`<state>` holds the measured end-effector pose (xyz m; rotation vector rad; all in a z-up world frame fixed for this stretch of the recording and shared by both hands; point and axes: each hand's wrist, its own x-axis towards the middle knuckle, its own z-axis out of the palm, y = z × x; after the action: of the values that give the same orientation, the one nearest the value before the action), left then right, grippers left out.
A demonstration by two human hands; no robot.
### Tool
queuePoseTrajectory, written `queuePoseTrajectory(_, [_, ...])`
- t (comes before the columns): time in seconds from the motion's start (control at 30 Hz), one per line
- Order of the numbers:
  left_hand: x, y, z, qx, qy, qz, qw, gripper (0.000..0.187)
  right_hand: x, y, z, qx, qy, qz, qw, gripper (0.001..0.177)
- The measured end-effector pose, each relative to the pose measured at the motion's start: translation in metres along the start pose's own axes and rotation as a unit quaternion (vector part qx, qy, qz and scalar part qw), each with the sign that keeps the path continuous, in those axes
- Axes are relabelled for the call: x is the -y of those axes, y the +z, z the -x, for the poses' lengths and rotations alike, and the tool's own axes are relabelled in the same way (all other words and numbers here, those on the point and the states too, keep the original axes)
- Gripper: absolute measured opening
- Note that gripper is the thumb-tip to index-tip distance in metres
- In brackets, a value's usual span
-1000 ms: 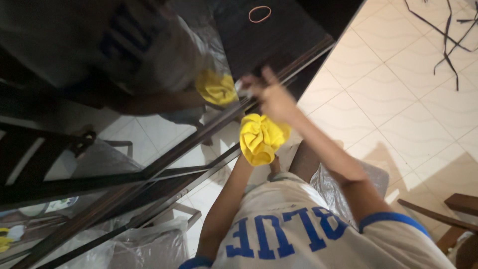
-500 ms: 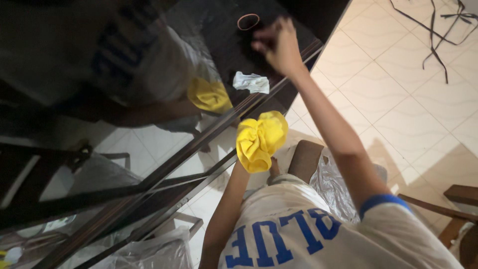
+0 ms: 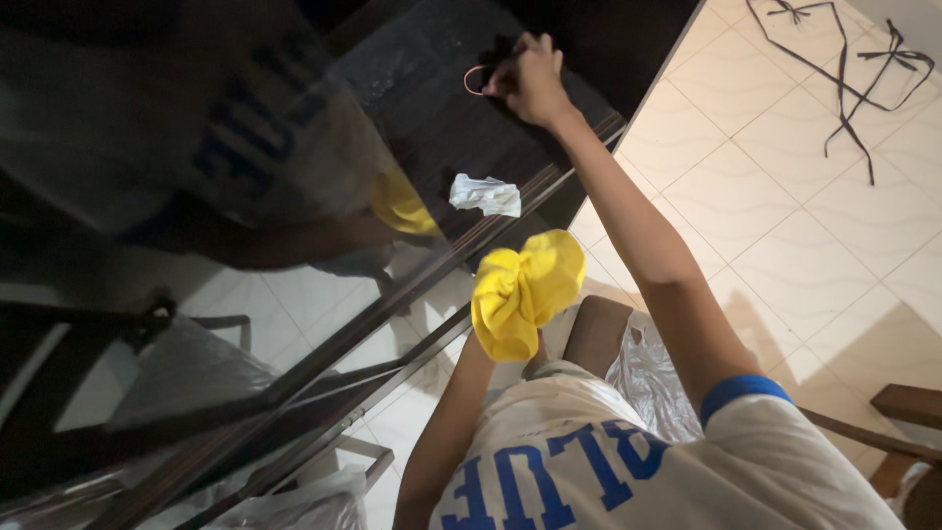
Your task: The person cleans the interior and exterior surfaces of a dark wooden cabinet with a yellow cloth and a small piece of white paper.
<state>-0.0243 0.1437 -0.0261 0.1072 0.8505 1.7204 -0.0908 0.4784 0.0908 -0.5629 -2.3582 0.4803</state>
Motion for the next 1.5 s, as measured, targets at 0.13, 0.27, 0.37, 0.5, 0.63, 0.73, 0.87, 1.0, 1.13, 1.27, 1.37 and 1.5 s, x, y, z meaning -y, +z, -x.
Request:
queuePoseTrajectory(0.13, [0.000,-0.001,-0.007,-0.003,-0.007,0.000,1.000,0.038,0.024,-0.034,0.028,0.051,-0.075,0.075,0.993,0.016])
queuePoseTrajectory(0.27, [-0.006,-0.003,-0.020,-0.005,-0.011,-0.004,1.000,0.038,0.054,-0.119,0.099,0.102,-0.041,-0.039,0.993,0.004])
queuePoseTrajectory(0.37, [-0.004,-0.006,-0.023,-0.012,-0.014,-0.005,1.000,0.038,0.063,-0.175,0.135,0.164,-0.036,-0.094,0.981,0.010])
queuePoseTrajectory(0.5, [-0.004,-0.011,-0.025,-0.013,-0.015,-0.003,1.000,0.038,0.070,-0.175,0.135,0.110,-0.015,-0.124,0.986,0.018])
queuePoseTrajectory(0.63, [-0.004,-0.011,-0.021,-0.009,-0.006,0.004,1.000,0.038,0.101,-0.113,0.124,0.113,-0.002,-0.142,0.983,0.034])
queuePoseTrajectory(0.73, [-0.008,-0.009,-0.011,-0.003,0.007,0.012,1.000,0.038,0.127,-0.069,0.143,0.073,-0.118,-0.146,0.980,0.037])
queuePoseTrajectory(0.87, [-0.011,-0.009,0.005,-0.003,0.021,0.021,1.000,0.037,0.104,-0.044,0.139,0.074,-0.165,-0.010,0.983,0.025])
queuePoseTrajectory(1.0, [-0.008,-0.011,0.018,-0.012,0.025,0.029,0.999,0.037,0.077,-0.051,0.103,-0.008,-0.037,0.050,0.998,0.031])
queuePoseTrajectory(1.13, [-0.009,-0.009,0.015,-0.011,0.031,0.033,0.999,0.037,0.122,-0.019,0.109,-0.003,-0.036,-0.135,0.990,0.020])
queuePoseTrajectory(1.27, [-0.011,-0.006,0.012,-0.005,0.031,0.031,0.999,0.037,0.145,-0.027,0.135,0.139,-0.123,-0.240,0.953,0.025])
queuePoseTrajectory(1.37, [-0.013,-0.005,0.009,-0.001,0.036,0.028,0.999,0.037,0.102,-0.045,0.105,0.097,0.129,-0.189,0.969,0.017])
queuePoseTrajectory(1.5, [-0.015,-0.003,0.010,-0.001,0.050,0.028,0.998,0.037,0.088,-0.045,0.065,-0.040,-0.029,-0.056,0.997,0.021])
